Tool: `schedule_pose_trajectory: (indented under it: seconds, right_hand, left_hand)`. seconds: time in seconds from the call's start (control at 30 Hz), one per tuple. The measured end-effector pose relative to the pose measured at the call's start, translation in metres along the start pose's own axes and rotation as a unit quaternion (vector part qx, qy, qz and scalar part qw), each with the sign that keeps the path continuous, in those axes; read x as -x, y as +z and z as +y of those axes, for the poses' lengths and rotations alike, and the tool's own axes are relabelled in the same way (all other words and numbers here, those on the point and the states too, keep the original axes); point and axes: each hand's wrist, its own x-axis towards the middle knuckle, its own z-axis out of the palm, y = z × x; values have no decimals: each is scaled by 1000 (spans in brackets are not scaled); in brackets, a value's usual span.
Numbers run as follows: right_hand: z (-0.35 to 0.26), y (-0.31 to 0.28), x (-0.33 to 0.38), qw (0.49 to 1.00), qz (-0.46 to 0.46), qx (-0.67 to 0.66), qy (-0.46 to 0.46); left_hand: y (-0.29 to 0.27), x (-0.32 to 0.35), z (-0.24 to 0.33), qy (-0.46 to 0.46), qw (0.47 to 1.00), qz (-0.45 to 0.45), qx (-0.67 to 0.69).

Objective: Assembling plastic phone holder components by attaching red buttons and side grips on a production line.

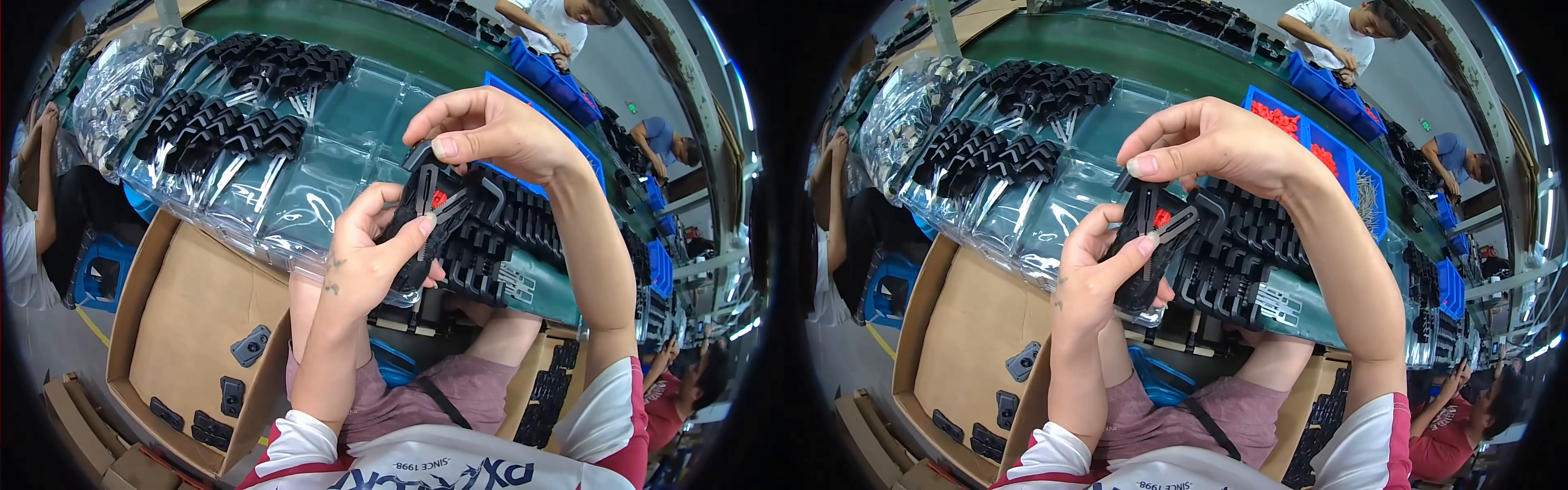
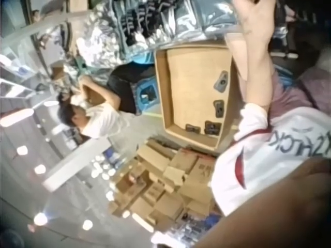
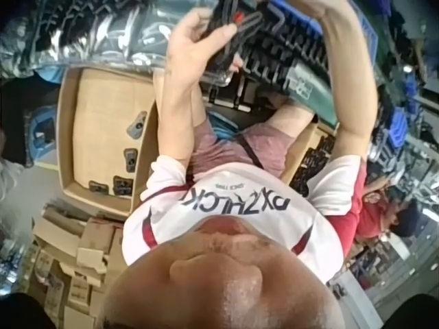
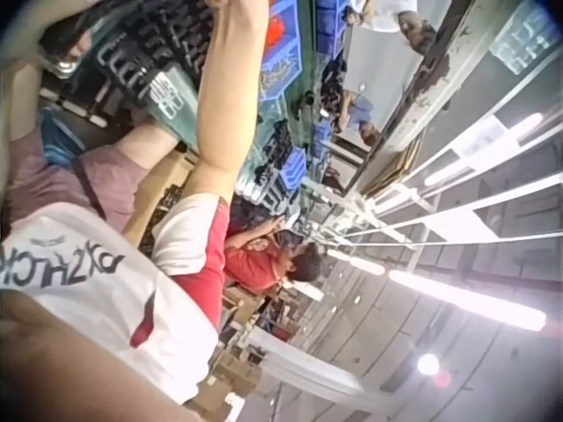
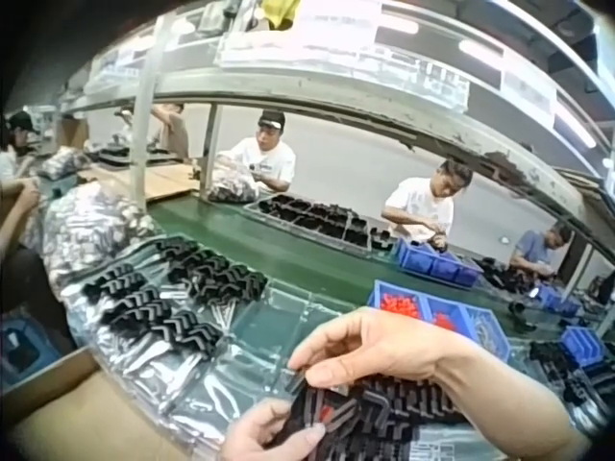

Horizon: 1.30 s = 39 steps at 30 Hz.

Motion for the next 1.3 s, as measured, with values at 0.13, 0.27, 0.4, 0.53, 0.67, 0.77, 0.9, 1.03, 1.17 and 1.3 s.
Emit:
schedule_pose_trajectory:
  seconds: [0.13, 0.27, 0.4, 0.53, 0.67, 0.77, 0.9, 1.03, 1.17, 1.3]
  right_hand:
    - [0, 0, 2, 1000, 1, -6, 6]
    - [-1, 0, 5, 999, 4, -19, 29]
    - [0, -2, 10, 998, -3, -48, 49]
    - [0, 1, 14, 997, 21, -51, 48]
    - [-5, 0, 20, 998, 18, -9, 56]
    - [-2, 1, 33, 997, 8, 31, 69]
    - [6, 9, 60, 987, 150, 53, -4]
    - [31, 30, 100, 945, 317, 57, -54]
    - [91, 72, 167, 851, 522, 64, 1]
    - [140, 118, 187, 827, 560, -22, 47]
  left_hand:
    - [3, 0, 0, -1, 1000, 6, -2]
    - [6, 1, -1, 1, 1000, -5, 8]
    - [10, 4, -2, 15, 999, -1, -36]
    - [13, 5, -7, 25, 999, 8, -36]
    - [10, 1, -15, 8, 999, -36, 7]
    - [8, 0, -23, -17, 995, -80, 54]
    - [15, -2, -29, -29, 995, -46, -80]
    - [18, 2, -26, 12, 997, 52, -52]
    - [13, -3, -29, 66, 993, 87, -35]
    - [15, -9, -36, 88, 992, 85, -22]
